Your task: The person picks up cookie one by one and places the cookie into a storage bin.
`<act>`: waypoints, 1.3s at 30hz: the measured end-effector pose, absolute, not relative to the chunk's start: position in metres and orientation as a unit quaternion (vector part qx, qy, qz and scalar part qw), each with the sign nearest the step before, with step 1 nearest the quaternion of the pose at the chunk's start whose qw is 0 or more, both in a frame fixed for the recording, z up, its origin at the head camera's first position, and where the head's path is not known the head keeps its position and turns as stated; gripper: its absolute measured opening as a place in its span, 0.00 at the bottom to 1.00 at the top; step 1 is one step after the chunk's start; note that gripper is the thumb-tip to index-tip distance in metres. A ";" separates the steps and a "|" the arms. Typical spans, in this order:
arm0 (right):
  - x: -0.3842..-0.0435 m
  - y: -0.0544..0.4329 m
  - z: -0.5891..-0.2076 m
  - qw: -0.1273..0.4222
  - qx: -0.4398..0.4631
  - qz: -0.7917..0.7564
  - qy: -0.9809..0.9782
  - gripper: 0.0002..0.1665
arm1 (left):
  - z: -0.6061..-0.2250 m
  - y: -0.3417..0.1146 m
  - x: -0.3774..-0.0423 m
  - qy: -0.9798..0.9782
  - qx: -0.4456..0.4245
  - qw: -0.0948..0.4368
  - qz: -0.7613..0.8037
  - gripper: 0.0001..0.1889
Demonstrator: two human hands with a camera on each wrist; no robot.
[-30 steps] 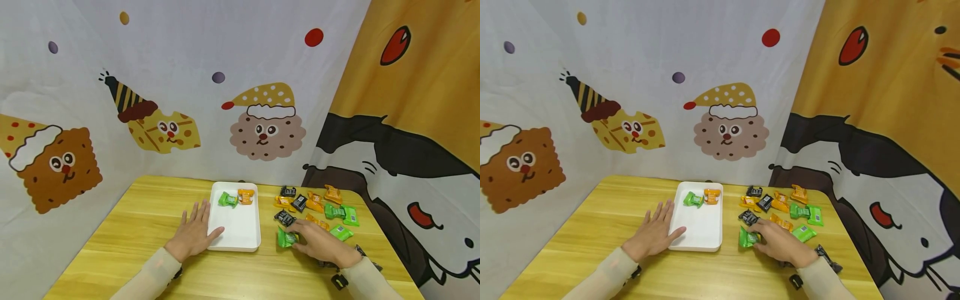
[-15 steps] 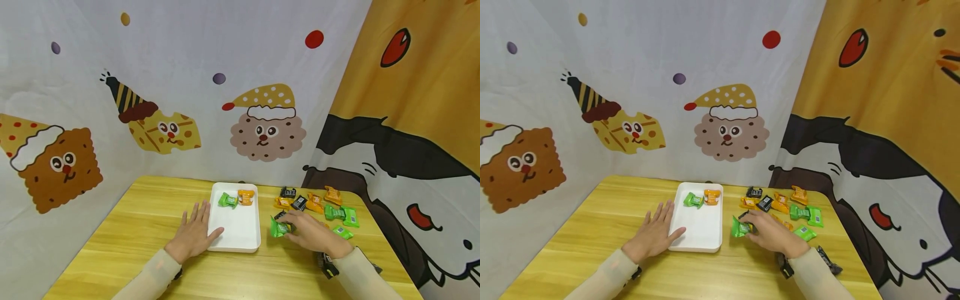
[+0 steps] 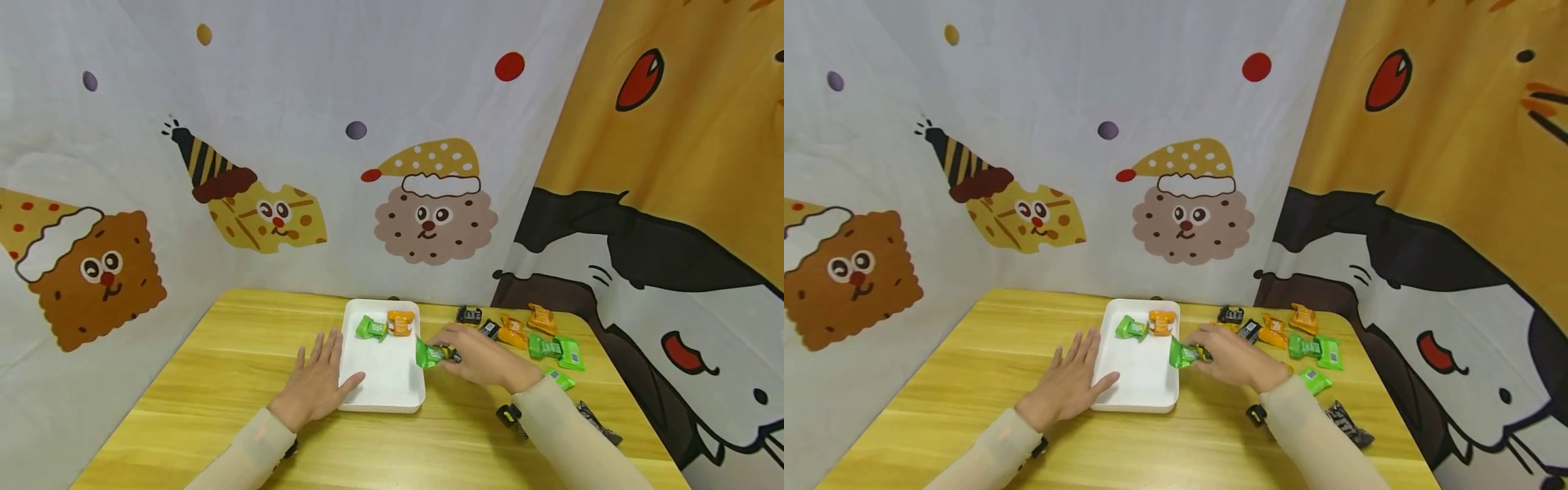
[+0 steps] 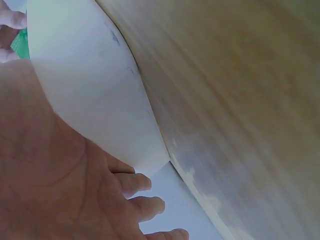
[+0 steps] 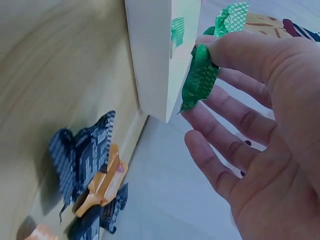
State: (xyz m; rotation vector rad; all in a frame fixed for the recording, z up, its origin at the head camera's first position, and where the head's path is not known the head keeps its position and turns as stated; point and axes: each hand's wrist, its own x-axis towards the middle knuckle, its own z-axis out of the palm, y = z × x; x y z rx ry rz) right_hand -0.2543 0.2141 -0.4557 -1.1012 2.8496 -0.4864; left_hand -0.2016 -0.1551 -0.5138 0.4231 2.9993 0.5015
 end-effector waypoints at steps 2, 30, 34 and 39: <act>-0.258 0.209 -0.456 0.029 -0.358 -0.157 0.920 0.26 | -0.514 -0.155 -0.202 0.976 0.137 0.036 0.164 0.54; -0.291 0.157 -0.458 0.028 -0.396 -0.142 0.907 0.23 | -0.516 -0.156 -0.201 0.977 0.135 0.041 0.163 0.54; -0.296 0.150 -0.458 0.034 -0.398 -0.140 0.906 0.21 | -0.517 -0.156 -0.202 0.977 0.134 0.042 0.159 0.55; -0.302 0.141 -0.460 0.049 -0.395 -0.131 0.908 0.22 | -0.517 -0.155 -0.203 0.977 0.134 0.040 0.161 0.55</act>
